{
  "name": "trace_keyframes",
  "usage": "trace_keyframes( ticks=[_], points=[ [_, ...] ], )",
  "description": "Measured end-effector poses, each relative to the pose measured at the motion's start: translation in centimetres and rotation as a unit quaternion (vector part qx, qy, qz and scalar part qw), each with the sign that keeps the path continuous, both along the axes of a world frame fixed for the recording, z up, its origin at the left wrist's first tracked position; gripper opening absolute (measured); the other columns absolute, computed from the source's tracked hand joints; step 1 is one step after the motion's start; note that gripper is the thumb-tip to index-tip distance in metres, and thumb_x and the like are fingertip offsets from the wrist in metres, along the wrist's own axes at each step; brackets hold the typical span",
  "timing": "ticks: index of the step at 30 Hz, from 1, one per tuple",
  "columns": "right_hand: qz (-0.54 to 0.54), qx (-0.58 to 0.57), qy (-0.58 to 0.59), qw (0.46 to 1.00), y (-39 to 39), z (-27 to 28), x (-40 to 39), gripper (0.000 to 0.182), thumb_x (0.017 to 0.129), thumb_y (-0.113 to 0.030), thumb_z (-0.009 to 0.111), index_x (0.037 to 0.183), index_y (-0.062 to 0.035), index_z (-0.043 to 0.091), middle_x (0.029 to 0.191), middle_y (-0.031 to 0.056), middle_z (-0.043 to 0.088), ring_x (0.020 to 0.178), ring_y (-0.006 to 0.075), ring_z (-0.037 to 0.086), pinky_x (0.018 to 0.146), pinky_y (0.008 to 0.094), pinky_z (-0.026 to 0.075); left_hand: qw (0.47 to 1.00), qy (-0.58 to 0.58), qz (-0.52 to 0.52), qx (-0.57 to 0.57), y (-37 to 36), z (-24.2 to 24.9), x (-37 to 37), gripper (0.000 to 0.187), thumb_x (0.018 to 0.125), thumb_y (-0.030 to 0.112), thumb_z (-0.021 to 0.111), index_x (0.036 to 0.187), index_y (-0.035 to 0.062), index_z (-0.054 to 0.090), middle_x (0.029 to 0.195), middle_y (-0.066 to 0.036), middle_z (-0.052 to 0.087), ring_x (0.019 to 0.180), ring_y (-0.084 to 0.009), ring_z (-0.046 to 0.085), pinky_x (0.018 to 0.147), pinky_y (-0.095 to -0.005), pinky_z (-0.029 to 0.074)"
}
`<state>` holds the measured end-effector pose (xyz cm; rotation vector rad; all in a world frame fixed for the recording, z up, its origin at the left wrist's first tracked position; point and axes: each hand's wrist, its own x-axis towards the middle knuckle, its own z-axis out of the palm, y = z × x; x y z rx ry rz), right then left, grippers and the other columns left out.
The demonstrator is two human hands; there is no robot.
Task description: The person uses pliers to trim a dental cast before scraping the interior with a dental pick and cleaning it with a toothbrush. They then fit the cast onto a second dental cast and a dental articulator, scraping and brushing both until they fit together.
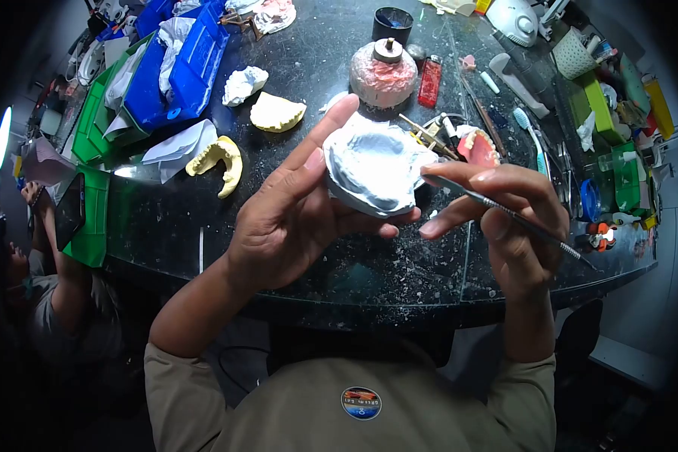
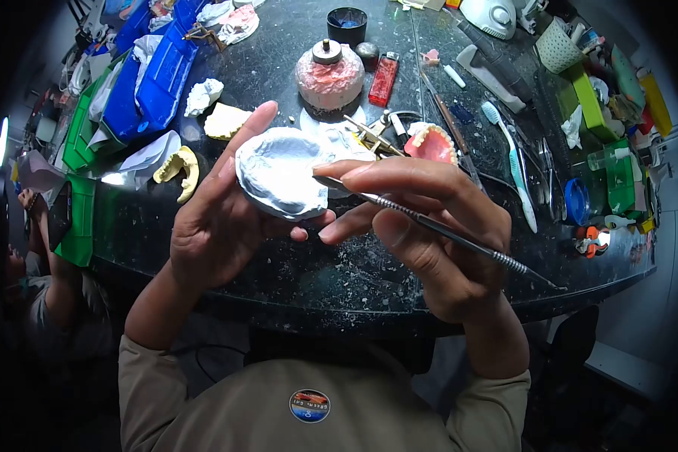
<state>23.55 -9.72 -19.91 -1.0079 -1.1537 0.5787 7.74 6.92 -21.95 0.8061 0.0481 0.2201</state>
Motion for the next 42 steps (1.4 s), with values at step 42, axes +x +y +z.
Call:
trace_keyframes(
  ticks=[42],
  points=[
    [-0.062, -0.002, -0.122, 0.991, 0.5, -0.6, -1.6, 0.011, 0.089, -0.006, 0.063, 0.095, 0.0040, 0.060, 0.090, 0.0219, 0.068, 0.091, 0.0323, 0.069, 0.088, 0.0454, 0.054, 0.990, 0.029, 0.086, 0.104, -1.7, -0.9, 0.3, 0.093, 0.082, 0.040, 0.073, 0.144, 0.0007, 0.017, 0.135, -0.021, 0.044, 0.126, -0.0296, 0.049, 0.107, -0.0403, 0.043]
  ],
)
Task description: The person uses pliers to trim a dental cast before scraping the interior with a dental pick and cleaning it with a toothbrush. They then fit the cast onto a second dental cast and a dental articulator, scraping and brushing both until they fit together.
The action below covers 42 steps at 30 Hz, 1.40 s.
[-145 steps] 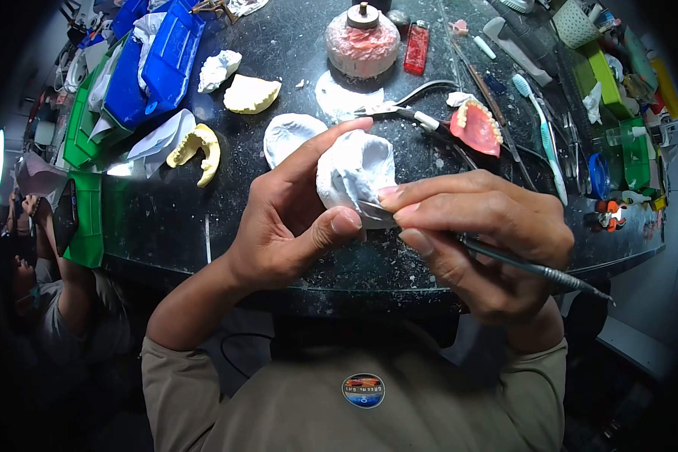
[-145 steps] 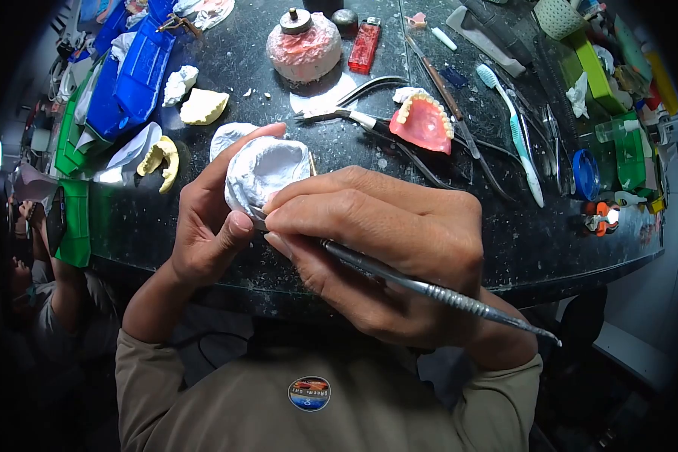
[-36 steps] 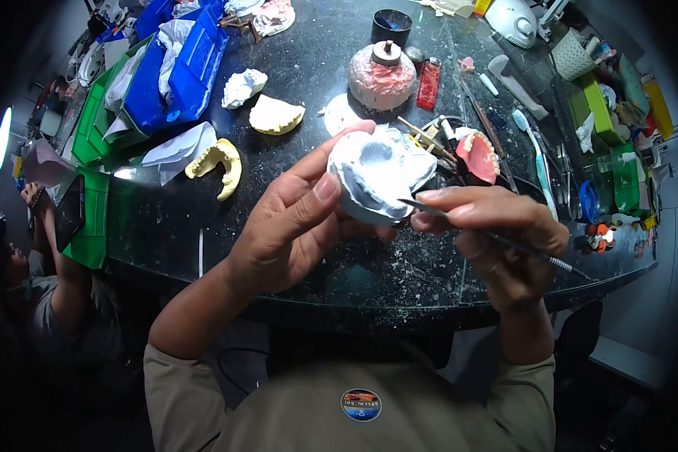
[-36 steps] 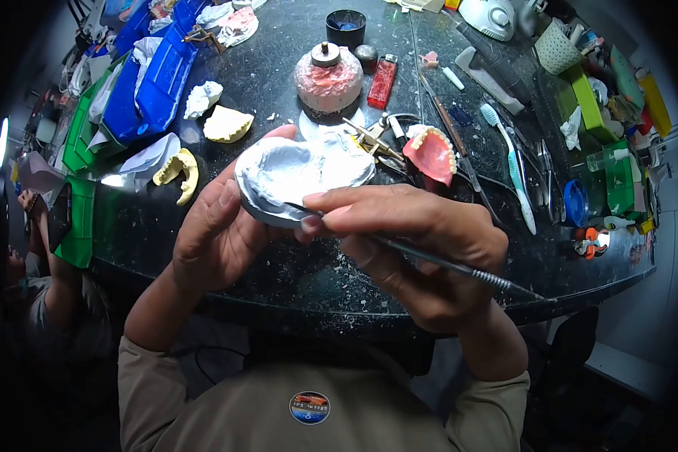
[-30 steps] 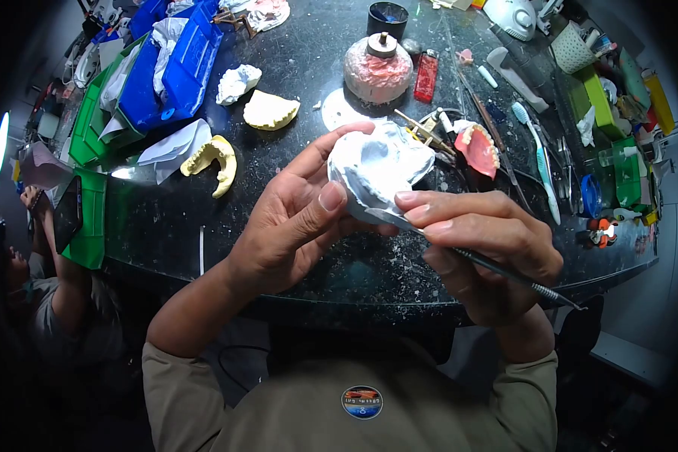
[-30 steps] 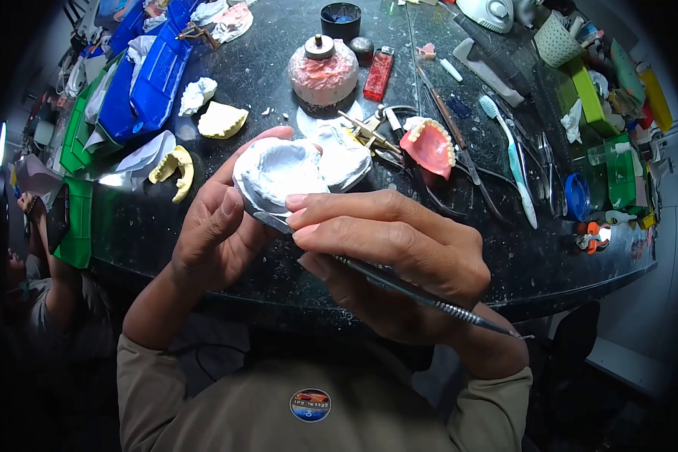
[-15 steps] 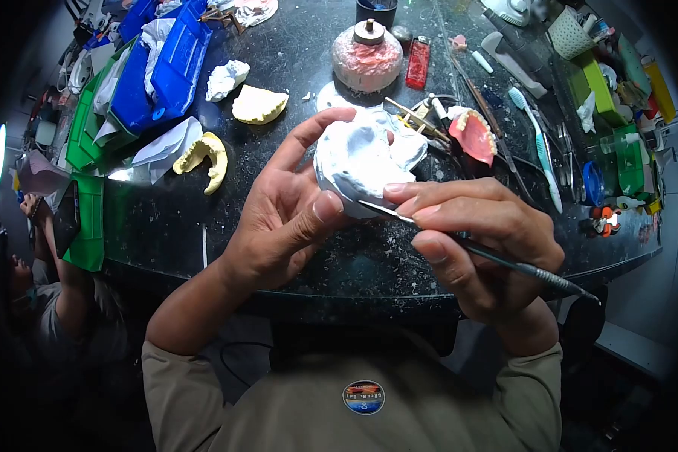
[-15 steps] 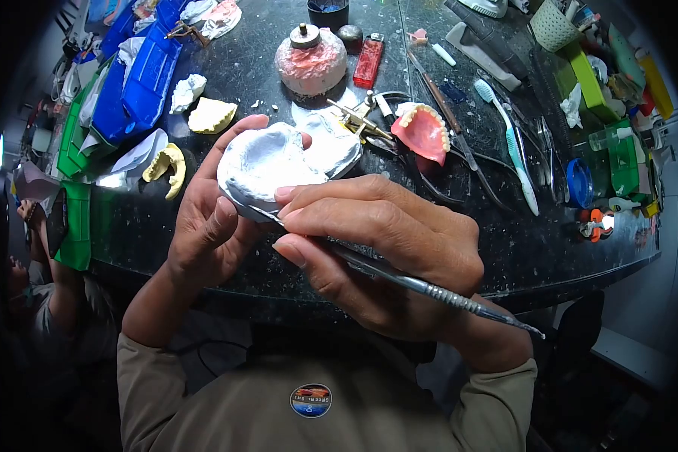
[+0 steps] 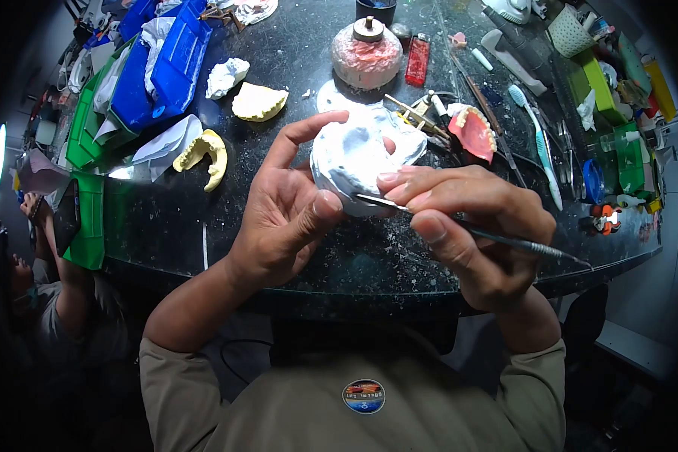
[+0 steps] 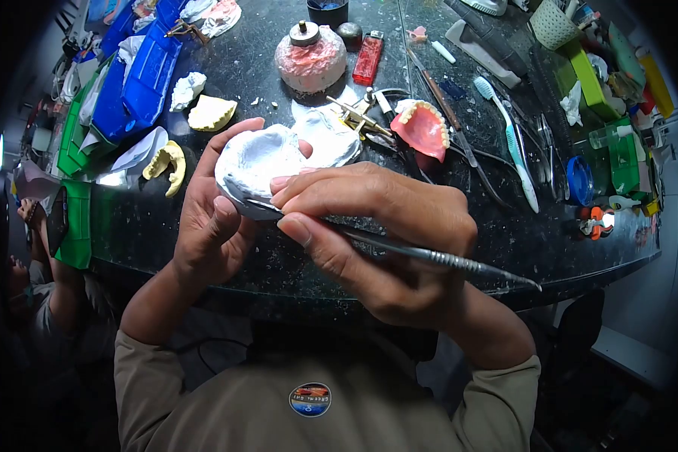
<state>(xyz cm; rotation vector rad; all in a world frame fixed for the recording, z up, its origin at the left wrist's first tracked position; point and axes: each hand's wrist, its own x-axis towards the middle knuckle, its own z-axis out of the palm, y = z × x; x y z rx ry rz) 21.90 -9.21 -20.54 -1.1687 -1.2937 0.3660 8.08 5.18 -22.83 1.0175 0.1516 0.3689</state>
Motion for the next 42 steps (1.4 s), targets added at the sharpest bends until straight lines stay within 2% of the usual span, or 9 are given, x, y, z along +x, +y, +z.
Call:
trace_keyframes(
  ticks=[3, 9, 14, 17, 20, 27, 36, 39, 42],
  points=[
    [0.013, -0.005, 0.032, 0.999, 0.2, -0.3, 0.2, 0.011, 0.090, -0.007, 0.061, 0.095, 0.0036, 0.061, 0.088, 0.0197, 0.068, 0.096, 0.0331, 0.068, 0.099, 0.0526, 0.045, 0.996, -0.073, -0.012, -0.049, 0.1, -0.7, -0.2, 0.077, 0.090, 0.019, 0.066, 0.144, -0.0003, 0.014, 0.131, -0.024, 0.048, 0.123, -0.0246, 0.051, 0.104, -0.0357, 0.041],
    [0.025, -0.014, 0.095, 0.995, 0.5, -0.8, 0.0, 0.015, 0.092, -0.012, 0.061, 0.095, 0.0028, 0.063, 0.087, 0.0151, 0.069, 0.100, 0.0328, 0.066, 0.106, 0.0573, 0.035, 0.999, -0.044, 0.024, -0.016, 0.2, -0.8, -0.5, 0.081, 0.088, 0.023, 0.070, 0.145, 0.0001, 0.016, 0.125, -0.019, 0.051, 0.110, -0.0139, 0.054, 0.089, -0.0241, 0.046],
    [0.031, -0.026, 0.136, 0.990, 0.5, -0.8, -0.2, 0.016, 0.092, -0.013, 0.061, 0.094, 0.0022, 0.063, 0.087, 0.0140, 0.069, 0.101, 0.0326, 0.066, 0.107, 0.0580, 0.033, 0.999, -0.009, 0.023, 0.040, 0.5, -0.5, -0.5, 0.091, 0.083, 0.036, 0.073, 0.144, -0.0010, 0.017, 0.132, -0.019, 0.045, 0.123, -0.0234, 0.050, 0.102, -0.0350, 0.043],
    [0.038, -0.030, 0.152, 0.987, 0.5, -1.0, 0.1, 0.010, 0.088, -0.005, 0.065, 0.096, 0.0012, 0.067, 0.091, 0.0122, 0.071, 0.101, 0.0260, 0.067, 0.105, 0.0482, 0.039, 0.997, -0.010, 0.037, 0.065, 0.3, -0.6, -0.2, 0.095, 0.081, 0.042, 0.074, 0.144, -0.0015, 0.016, 0.134, -0.020, 0.043, 0.127, -0.0281, 0.048, 0.107, -0.0401, 0.043],
    [0.041, -0.018, 0.169, 0.985, 0.4, -0.8, 0.3, 0.019, 0.092, -0.018, 0.062, 0.094, 0.0008, 0.063, 0.088, 0.0155, 0.069, 0.102, 0.0331, 0.066, 0.107, 0.0584, 0.033, 0.997, -0.021, 0.031, 0.068, 0.3, -0.1, 0.1, 0.095, 0.081, 0.041, 0.073, 0.144, -0.0015, 0.015, 0.136, -0.021, 0.043, 0.128, -0.0298, 0.047, 0.106, -0.0407, 0.043],
    [-0.003, 0.013, 0.036, 0.999, 0.0, -0.2, 0.0, 0.019, 0.091, -0.016, 0.064, 0.095, 0.0019, 0.062, 0.089, 0.0179, 0.069, 0.096, 0.0336, 0.067, 0.101, 0.0544, 0.041, 0.998, -0.029, 0.031, 0.053, 0.3, -0.2, 0.3, 0.095, 0.082, 0.040, 0.072, 0.145, -0.0007, 0.013, 0.139, -0.027, 0.039, 0.129, -0.0334, 0.045, 0.107, -0.0428, 0.042],
    [-0.016, 0.022, -0.009, 1.000, 0.2, -0.3, 0.0, 0.018, 0.090, -0.015, 0.065, 0.093, 0.0030, 0.064, 0.088, 0.0180, 0.069, 0.094, 0.0329, 0.068, 0.098, 0.0522, 0.045, 0.998, -0.026, 0.022, 0.058, 0.5, -0.4, 0.0, 0.095, 0.082, 0.039, 0.073, 0.145, 0.0008, 0.013, 0.139, -0.029, 0.040, 0.130, -0.0342, 0.045, 0.108, -0.0435, 0.040],
    [-0.017, 0.021, 0.011, 1.000, 0.1, -0.2, -0.1, 0.018, 0.089, -0.015, 0.066, 0.093, 0.0028, 0.065, 0.088, 0.0177, 0.070, 0.095, 0.0330, 0.068, 0.098, 0.0523, 0.044, 0.995, -0.093, 0.007, 0.021, 0.6, -0.9, 0.2, 0.081, 0.089, 0.016, 0.068, 0.146, 0.0003, 0.012, 0.135, -0.024, 0.044, 0.125, -0.0239, 0.049, 0.102, -0.0331, 0.043],
    [-0.004, -0.004, 0.033, 0.999, 0.1, -0.2, 0.2, 0.015, 0.088, -0.012, 0.066, 0.092, 0.0020, 0.066, 0.087, 0.0166, 0.070, 0.095, 0.0317, 0.068, 0.098, 0.0509, 0.045, 0.995, -0.098, 0.007, 0.035, 0.6, -1.0, 0.1, 0.081, 0.088, 0.015, 0.068, 0.146, 0.0002, 0.013, 0.135, -0.024, 0.044, 0.128, -0.0261, 0.047, 0.105, -0.0367, 0.041]
  ],
)
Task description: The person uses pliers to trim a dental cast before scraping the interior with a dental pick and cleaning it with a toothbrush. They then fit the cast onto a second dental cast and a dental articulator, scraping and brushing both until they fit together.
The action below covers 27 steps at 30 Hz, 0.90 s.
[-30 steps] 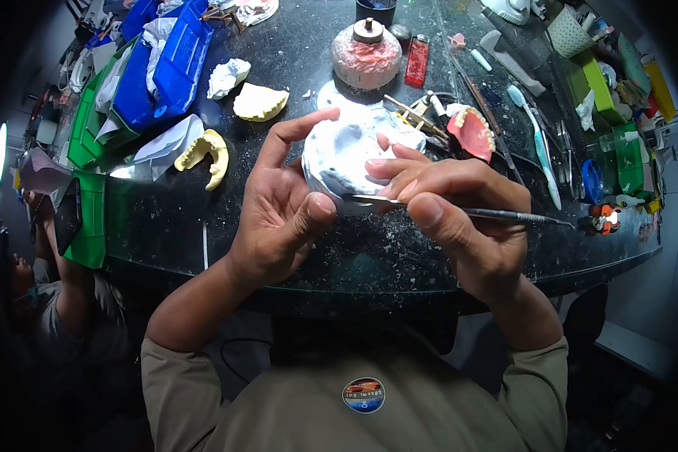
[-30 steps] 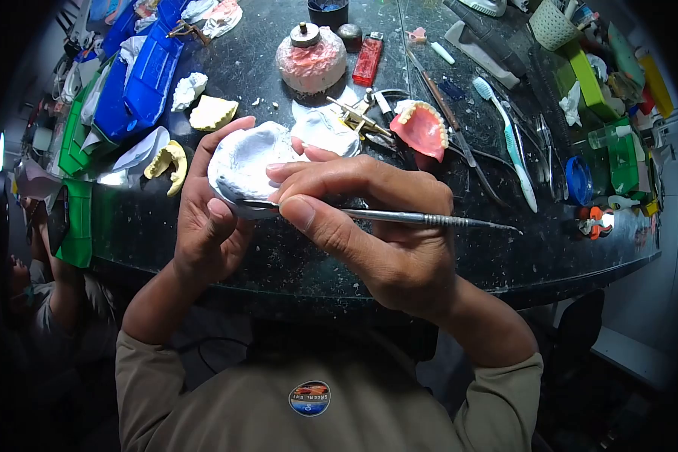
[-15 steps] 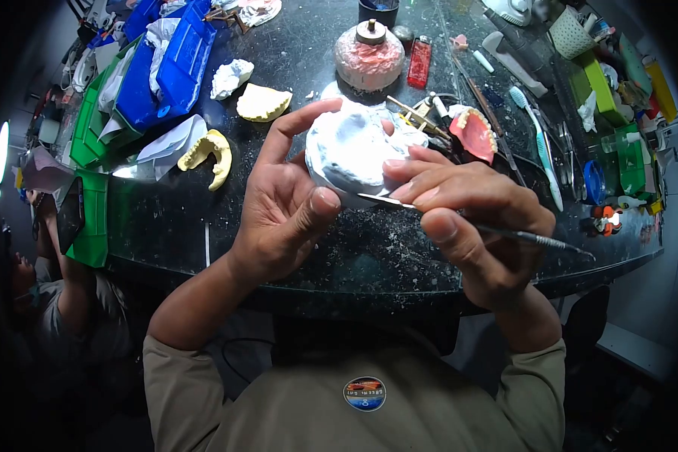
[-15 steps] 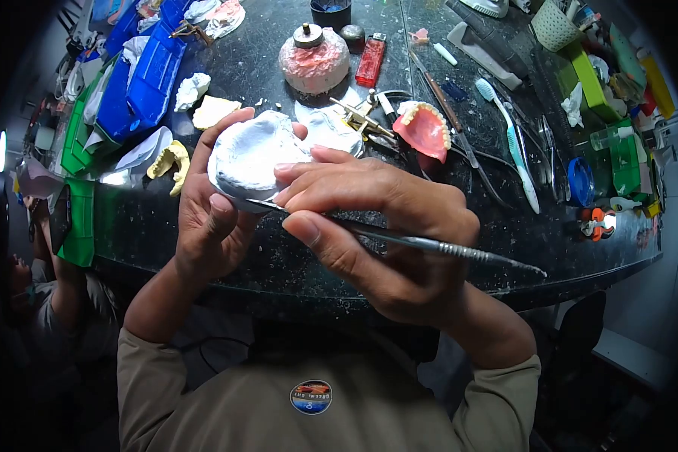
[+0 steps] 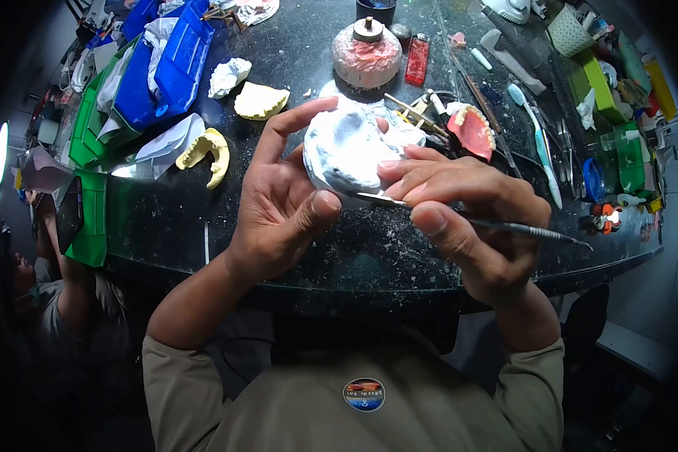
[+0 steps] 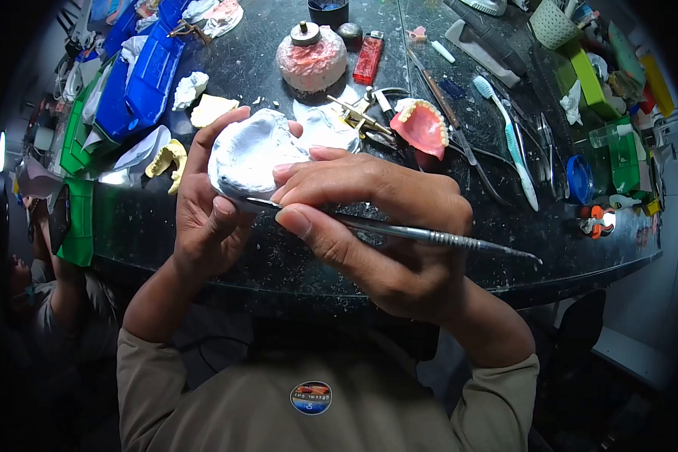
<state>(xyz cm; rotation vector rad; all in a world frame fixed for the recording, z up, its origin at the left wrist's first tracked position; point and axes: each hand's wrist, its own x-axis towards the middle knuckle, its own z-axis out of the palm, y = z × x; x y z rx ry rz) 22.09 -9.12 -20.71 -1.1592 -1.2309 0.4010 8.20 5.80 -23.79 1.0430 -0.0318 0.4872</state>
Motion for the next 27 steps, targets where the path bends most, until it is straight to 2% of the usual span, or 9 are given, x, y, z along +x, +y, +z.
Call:
trace_keyframes(
  ticks=[3, 6, 12, 14, 17, 19, 20, 23, 27],
  points=[
    [0.007, -0.008, 0.026, 1.000, 0.1, -0.1, 0.3, 0.011, 0.085, -0.007, 0.068, 0.091, 0.0014, 0.069, 0.088, 0.0133, 0.072, 0.093, 0.0263, 0.070, 0.094, 0.0442, 0.049, 1.000, 0.009, -0.005, 0.007, 0.2, -0.1, -0.2, 0.081, 0.088, 0.015, 0.069, 0.146, -0.0002, 0.014, 0.135, -0.024, 0.044, 0.128, -0.0272, 0.046, 0.107, -0.0388, 0.039],
    [0.024, -0.027, 0.066, 0.997, 0.1, -0.3, 0.3, 0.010, 0.085, -0.007, 0.069, 0.091, 0.0013, 0.070, 0.088, 0.0129, 0.072, 0.093, 0.0231, 0.070, 0.094, 0.0410, 0.049, 0.995, 0.080, 0.034, 0.053, -0.2, 0.4, -0.2, 0.096, 0.081, 0.037, 0.075, 0.146, 0.0002, 0.014, 0.139, -0.025, 0.041, 0.129, -0.0315, 0.047, 0.108, -0.0428, 0.040],
    [0.048, -0.012, 0.104, 0.993, 0.1, -0.8, 0.7, 0.016, 0.090, -0.011, 0.064, 0.097, 0.0028, 0.068, 0.097, 0.0131, 0.070, 0.092, 0.0181, 0.067, 0.094, 0.0374, 0.049, 0.996, 0.033, 0.042, 0.066, 0.1, 0.5, 0.2, 0.079, 0.088, 0.022, 0.069, 0.145, -0.0015, 0.019, 0.134, -0.024, 0.047, 0.127, -0.0275, 0.048, 0.106, -0.0406, 0.040],
    [0.077, 0.100, 0.092, 0.988, 0.0, -0.1, 3.4, 0.039, 0.099, -0.024, 0.040, 0.115, 0.0081, 0.055, 0.118, 0.0269, 0.060, 0.118, 0.0384, 0.056, 0.108, 0.0458, 0.037, 0.982, 0.019, 0.099, 0.157, 0.5, 0.3, 0.2, 0.076, 0.088, 0.024, 0.069, 0.142, -0.0035, 0.023, 0.135, -0.023, 0.045, 0.124, -0.0285, 0.050, 0.103, -0.0388, 0.043],
    [-0.079, 0.184, 0.117, 0.973, -3.9, 2.7, 8.3, 0.046, 0.086, -0.012, 0.034, 0.125, 0.0064, 0.049, 0.113, 0.0204, 0.063, 0.095, 0.0281, 0.066, 0.083, 0.0366, 0.054, 0.766, -0.150, 0.310, 0.543, 1.9, 0.1, -0.5, 0.070, 0.085, 0.028, 0.072, 0.136, 0.0026, 0.031, 0.133, -0.029, 0.039, 0.119, -0.0418, 0.052, 0.097, -0.0515, 0.049],
    [-0.357, -0.070, -0.127, 0.923, -6.4, 2.9, 11.3, 0.036, 0.087, -0.003, 0.039, 0.116, 0.0021, 0.059, 0.097, 0.0119, 0.067, 0.066, 0.0133, 0.056, 0.065, 0.0268, 0.049, 0.814, -0.053, 0.308, 0.491, 2.2, 1.1, -0.6, 0.070, 0.086, 0.024, 0.072, 0.139, 0.0040, 0.030, 0.130, -0.028, 0.046, 0.116, -0.0368, 0.054, 0.095, -0.0461, 0.050],
    [-0.372, -0.131, -0.149, 0.907, -6.8, 1.3, 12.9, 0.026, 0.091, -0.005, 0.046, 0.109, -0.0024, 0.065, 0.093, 0.0112, 0.066, 0.065, 0.0113, 0.055, 0.064, 0.0263, 0.048, 0.853, 0.001, 0.290, 0.434, 2.5, 1.4, -0.7, 0.070, 0.087, 0.022, 0.071, 0.141, 0.0038, 0.029, 0.128, -0.026, 0.050, 0.115, -0.0334, 0.055, 0.095, -0.0426, 0.050],
    [-0.401, -0.398, -0.370, 0.738, -8.2, -2.6, 13.6, 0.017, 0.088, -0.021, 0.063, 0.091, -0.0041, 0.061, 0.083, 0.0139, 0.061, 0.081, 0.0371, 0.061, 0.070, 0.0427, 0.048, 0.954, 0.035, 0.197, 0.222, 3.0, 0.9, -0.4, 0.069, 0.091, 0.017, 0.066, 0.143, -0.0012, 0.026, 0.123, -0.018, 0.057, 0.114, -0.0205, 0.056, 0.098, -0.0313, 0.045],
    [-0.415, -0.367, -0.420, 0.719, -8.4, -3.3, 13.0, 0.017, 0.088, -0.019, 0.063, 0.094, -0.0038, 0.058, 0.082, 0.0129, 0.061, 0.080, 0.0358, 0.063, 0.069, 0.0435, 0.048, 0.981, 0.026, 0.123, 0.144, 2.2, 1.2, -0.5, 0.070, 0.090, 0.018, 0.067, 0.143, -0.0005, 0.026, 0.125, -0.018, 0.056, 0.116, -0.0213, 0.055, 0.099, -0.0326, 0.044]
  ],
)
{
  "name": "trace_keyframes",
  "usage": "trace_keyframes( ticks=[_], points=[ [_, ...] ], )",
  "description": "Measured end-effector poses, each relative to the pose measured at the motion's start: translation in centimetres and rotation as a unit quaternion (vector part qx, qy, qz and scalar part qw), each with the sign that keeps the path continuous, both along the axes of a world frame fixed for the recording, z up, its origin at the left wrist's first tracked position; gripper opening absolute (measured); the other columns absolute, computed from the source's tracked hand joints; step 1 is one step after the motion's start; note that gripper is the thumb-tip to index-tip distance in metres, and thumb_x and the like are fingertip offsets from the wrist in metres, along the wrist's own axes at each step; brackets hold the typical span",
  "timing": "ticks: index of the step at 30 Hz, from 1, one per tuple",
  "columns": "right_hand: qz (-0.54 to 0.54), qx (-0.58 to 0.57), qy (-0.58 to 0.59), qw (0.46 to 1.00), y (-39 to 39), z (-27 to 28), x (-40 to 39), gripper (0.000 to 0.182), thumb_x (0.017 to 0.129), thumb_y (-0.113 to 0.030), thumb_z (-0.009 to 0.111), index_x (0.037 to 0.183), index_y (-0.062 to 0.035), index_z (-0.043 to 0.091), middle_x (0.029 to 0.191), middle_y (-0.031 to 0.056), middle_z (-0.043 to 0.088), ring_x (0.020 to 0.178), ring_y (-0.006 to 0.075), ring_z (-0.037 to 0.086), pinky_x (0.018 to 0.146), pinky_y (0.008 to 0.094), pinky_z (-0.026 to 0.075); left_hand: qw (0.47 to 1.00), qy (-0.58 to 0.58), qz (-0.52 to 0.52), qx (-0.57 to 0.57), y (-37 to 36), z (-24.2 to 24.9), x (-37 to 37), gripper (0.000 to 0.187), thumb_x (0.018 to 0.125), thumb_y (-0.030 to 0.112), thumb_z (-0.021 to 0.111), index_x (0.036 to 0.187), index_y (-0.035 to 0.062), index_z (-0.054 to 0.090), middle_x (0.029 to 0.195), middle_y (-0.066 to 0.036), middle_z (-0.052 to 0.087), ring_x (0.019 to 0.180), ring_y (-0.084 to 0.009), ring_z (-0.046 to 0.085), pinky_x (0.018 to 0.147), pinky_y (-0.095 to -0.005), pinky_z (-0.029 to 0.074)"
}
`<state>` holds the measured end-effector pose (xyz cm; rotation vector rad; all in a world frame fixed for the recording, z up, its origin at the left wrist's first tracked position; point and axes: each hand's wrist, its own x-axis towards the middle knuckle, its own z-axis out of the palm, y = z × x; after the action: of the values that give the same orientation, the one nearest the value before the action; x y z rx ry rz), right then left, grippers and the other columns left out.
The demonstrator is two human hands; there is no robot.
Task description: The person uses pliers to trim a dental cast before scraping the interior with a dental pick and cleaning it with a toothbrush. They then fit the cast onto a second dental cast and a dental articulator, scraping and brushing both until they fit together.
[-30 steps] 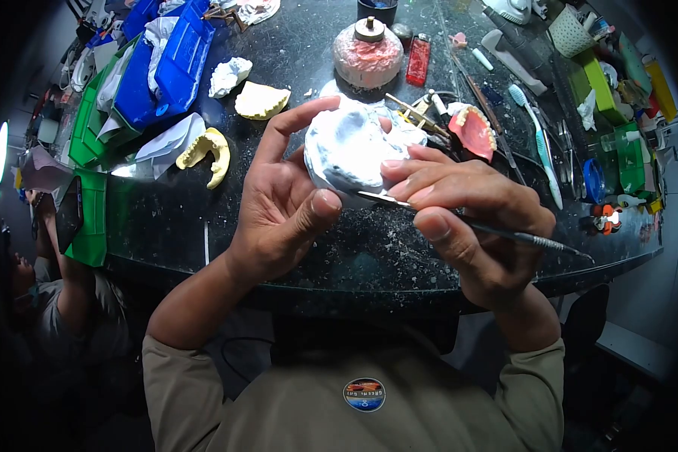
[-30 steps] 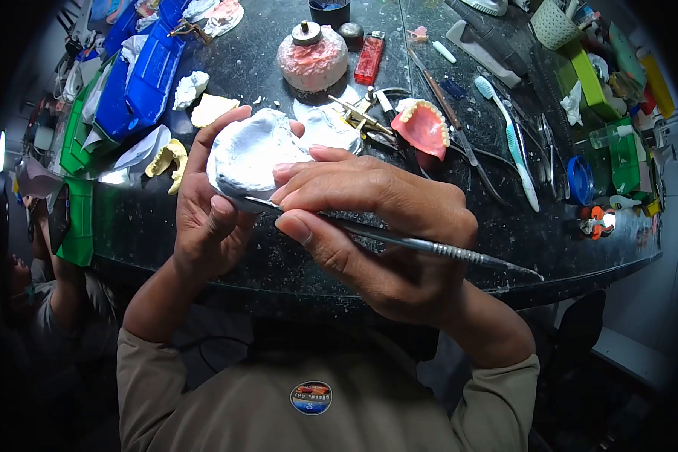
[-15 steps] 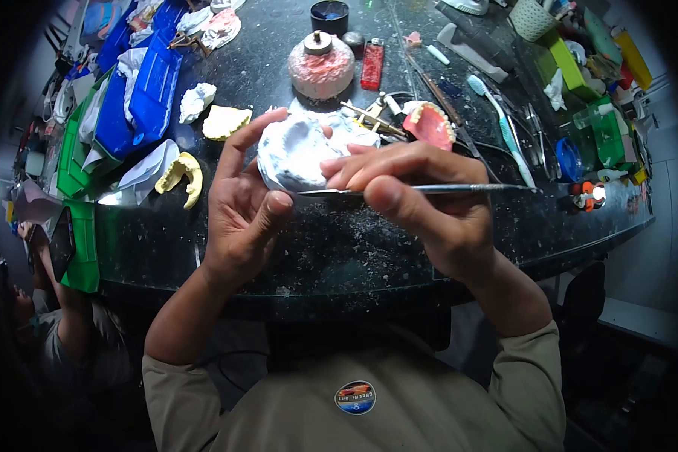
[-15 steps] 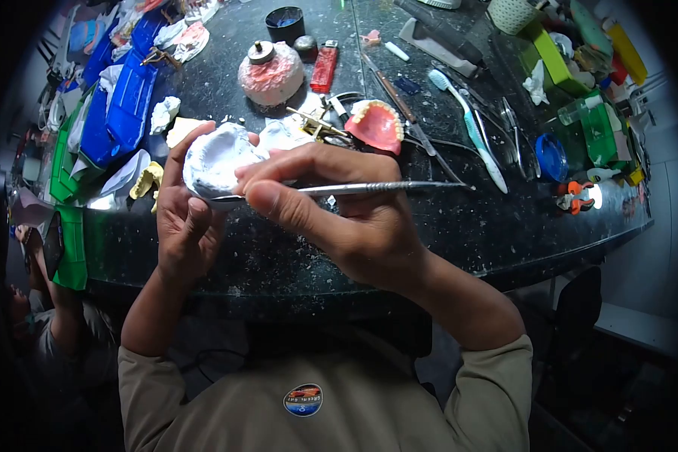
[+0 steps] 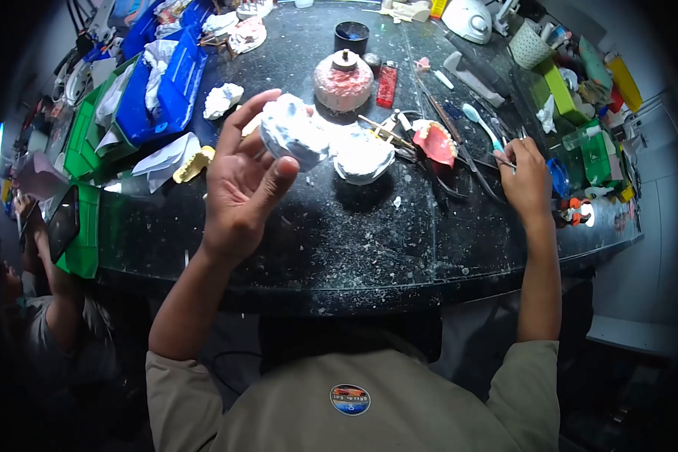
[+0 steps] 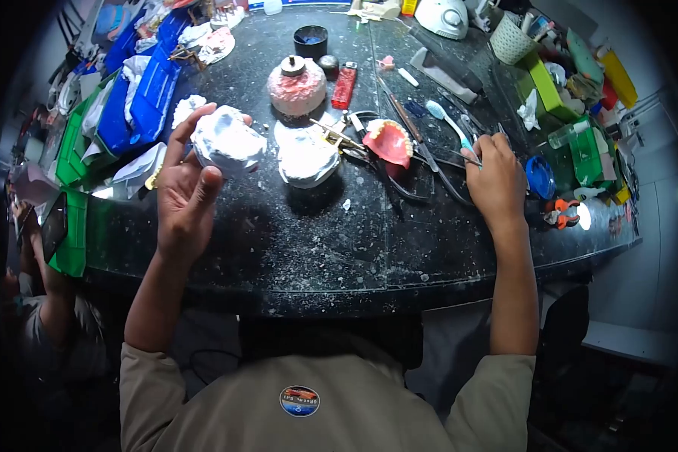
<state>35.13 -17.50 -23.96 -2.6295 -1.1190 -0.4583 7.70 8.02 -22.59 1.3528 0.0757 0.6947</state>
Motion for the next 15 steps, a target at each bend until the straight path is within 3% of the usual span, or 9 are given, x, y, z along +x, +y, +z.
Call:
trace_keyframes(
  ticks=[1, 4, 6, 10, 14, 15],
  points=[
    [0.008, 0.015, -0.002, 1.000, 0.2, 0.2, -0.2, 0.016, 0.088, -0.017, 0.064, 0.095, -0.0035, 0.058, 0.084, 0.0127, 0.062, 0.079, 0.0346, 0.064, 0.067, 0.0421, 0.049, 1.000, 0.002, -0.003, -0.005, 0.0, 0.0, -0.1, 0.070, 0.090, 0.018, 0.067, 0.143, -0.0004, 0.026, 0.125, -0.018, 0.056, 0.117, -0.0215, 0.055, 0.100, -0.0330, 0.044],
    [0.095, 0.201, 0.178, 0.958, 1.3, 3.4, -2.9, 0.012, 0.086, -0.009, 0.065, 0.092, -0.0006, 0.058, 0.082, 0.0143, 0.065, 0.073, 0.0267, 0.068, 0.059, 0.0349, 0.050, 1.000, -0.012, -0.007, -0.010, 0.2, -0.3, 0.0, 0.070, 0.090, 0.018, 0.068, 0.143, -0.0003, 0.026, 0.127, -0.019, 0.055, 0.117, -0.0219, 0.055, 0.101, -0.0342, 0.043],
    [0.181, 0.225, 0.175, 0.941, 2.3, 5.4, -7.3, 0.015, 0.083, -0.002, 0.067, 0.097, 0.0007, 0.060, 0.076, 0.0130, 0.065, 0.064, 0.0178, 0.067, 0.054, 0.0283, 0.048, 1.000, -0.021, -0.011, -0.013, 0.1, -0.3, -0.1, 0.071, 0.089, 0.017, 0.068, 0.143, -0.0003, 0.025, 0.128, -0.019, 0.054, 0.118, -0.0222, 0.054, 0.101, -0.0347, 0.043],
    [0.401, 0.220, 0.054, 0.888, 4.6, 5.5, -11.4, 0.040, 0.079, -0.004, 0.073, 0.117, -0.0016, 0.064, 0.065, 0.0051, 0.059, 0.050, 0.0139, 0.054, 0.048, 0.0290, 0.043, 0.999, -0.032, -0.018, -0.024, -0.2, -0.1, 0.0, 0.073, 0.089, 0.015, 0.069, 0.143, -0.0002, 0.023, 0.129, -0.020, 0.053, 0.118, -0.0229, 0.054, 0.102, -0.0354, 0.043],
    [0.384, 0.253, -0.037, 0.887, 6.8, 4.1, -13.1, 0.040, 0.076, -0.006, 0.076, 0.114, -0.0035, 0.067, 0.067, 0.0028, 0.057, 0.052, 0.0131, 0.052, 0.046, 0.0272, 0.039, 0.999, -0.037, -0.017, -0.026, -0.3, 0.1, -0.2, 0.072, 0.089, 0.014, 0.068, 0.143, -0.0002, 0.022, 0.129, -0.021, 0.053, 0.119, -0.0239, 0.054, 0.102, -0.0361, 0.043],
    [0.378, 0.207, -0.034, 0.902, 6.7, 4.1, -13.5, 0.038, 0.076, -0.006, 0.076, 0.113, -0.0041, 0.068, 0.067, 0.0013, 0.056, 0.052, 0.0128, 0.052, 0.045, 0.0276, 0.038, 0.999, -0.038, -0.009, -0.021, -0.4, 0.0, -0.2, 0.072, 0.089, 0.016, 0.068, 0.142, -0.0005, 0.022, 0.128, -0.021, 0.053, 0.118, -0.0231, 0.055, 0.102, -0.0357, 0.044]
  ],
)
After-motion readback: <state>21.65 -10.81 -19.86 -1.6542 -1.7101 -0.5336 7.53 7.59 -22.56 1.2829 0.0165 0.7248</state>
